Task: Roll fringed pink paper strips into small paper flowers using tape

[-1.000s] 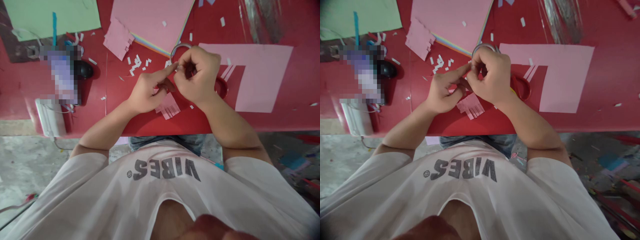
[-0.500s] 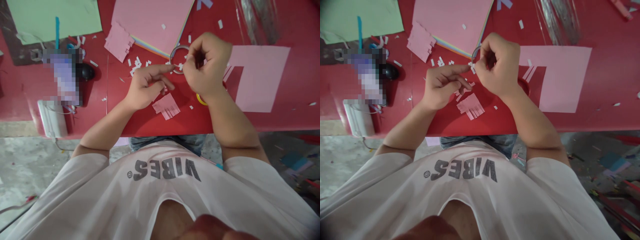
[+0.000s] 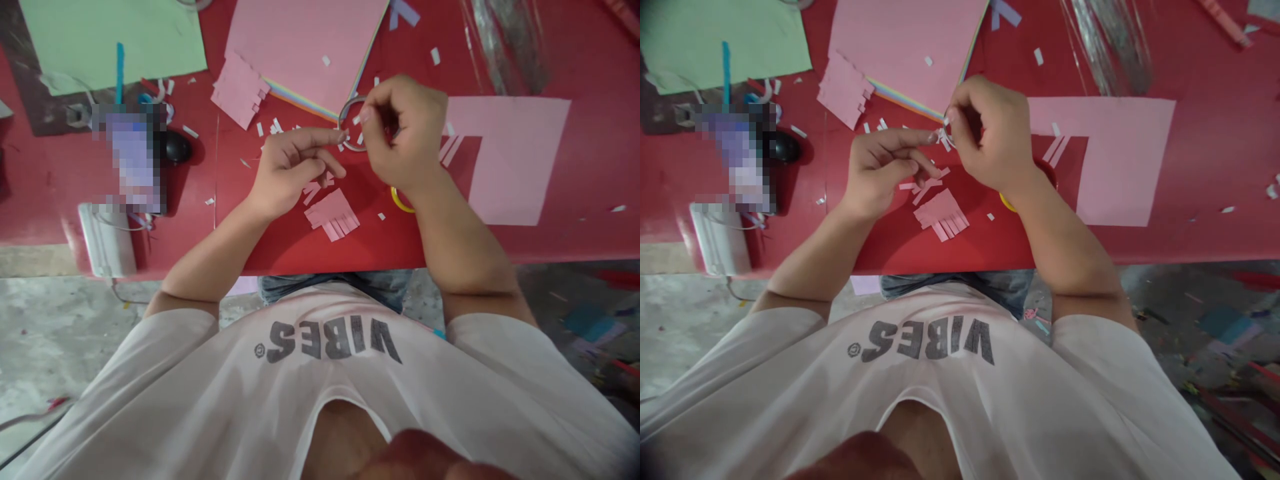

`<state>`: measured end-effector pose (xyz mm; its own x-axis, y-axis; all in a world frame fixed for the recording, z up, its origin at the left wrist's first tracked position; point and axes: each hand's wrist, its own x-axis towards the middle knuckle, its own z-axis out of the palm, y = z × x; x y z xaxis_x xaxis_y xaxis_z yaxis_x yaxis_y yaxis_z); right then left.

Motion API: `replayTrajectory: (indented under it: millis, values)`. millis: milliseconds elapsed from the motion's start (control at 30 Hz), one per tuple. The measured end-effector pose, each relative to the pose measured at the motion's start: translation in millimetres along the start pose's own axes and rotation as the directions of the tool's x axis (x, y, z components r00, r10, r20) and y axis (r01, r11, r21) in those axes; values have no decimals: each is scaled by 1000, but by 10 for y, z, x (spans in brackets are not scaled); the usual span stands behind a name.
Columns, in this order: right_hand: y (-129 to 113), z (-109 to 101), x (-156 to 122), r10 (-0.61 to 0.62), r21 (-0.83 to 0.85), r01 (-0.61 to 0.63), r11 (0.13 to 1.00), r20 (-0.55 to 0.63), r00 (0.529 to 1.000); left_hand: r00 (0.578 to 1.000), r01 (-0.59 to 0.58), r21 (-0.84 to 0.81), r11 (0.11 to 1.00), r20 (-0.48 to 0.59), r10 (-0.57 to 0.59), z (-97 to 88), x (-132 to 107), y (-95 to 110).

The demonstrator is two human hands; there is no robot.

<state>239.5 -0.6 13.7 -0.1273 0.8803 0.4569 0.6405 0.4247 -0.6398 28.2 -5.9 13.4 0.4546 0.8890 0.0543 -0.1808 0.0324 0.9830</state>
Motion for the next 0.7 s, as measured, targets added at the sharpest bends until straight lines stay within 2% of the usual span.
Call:
replayTrajectory:
  millis: [100,233,400,567,700]
  values:
    - [129,13,36,35,-85,-39,996,-52,998,1000,-10,-11,1000,-5,10,-6,-8,10]
    - [208,24,71,7,-86,-6,996,11,1000,1000,6,-31,999,-6,-6,-6,-17,53]
    - [19,8,42,-56,171,39,984,90,994,999,17,-26,1000,-31,-18,-17,1,67]
    - [-86,87,-29,22,370,-97,924,201,979,998,-26,-4,1000,-50,26,-47,32,0]
    - [-76,174,-61,78,408,-128,904,139,987,997,-48,23,999,-57,50,-61,43,-44]
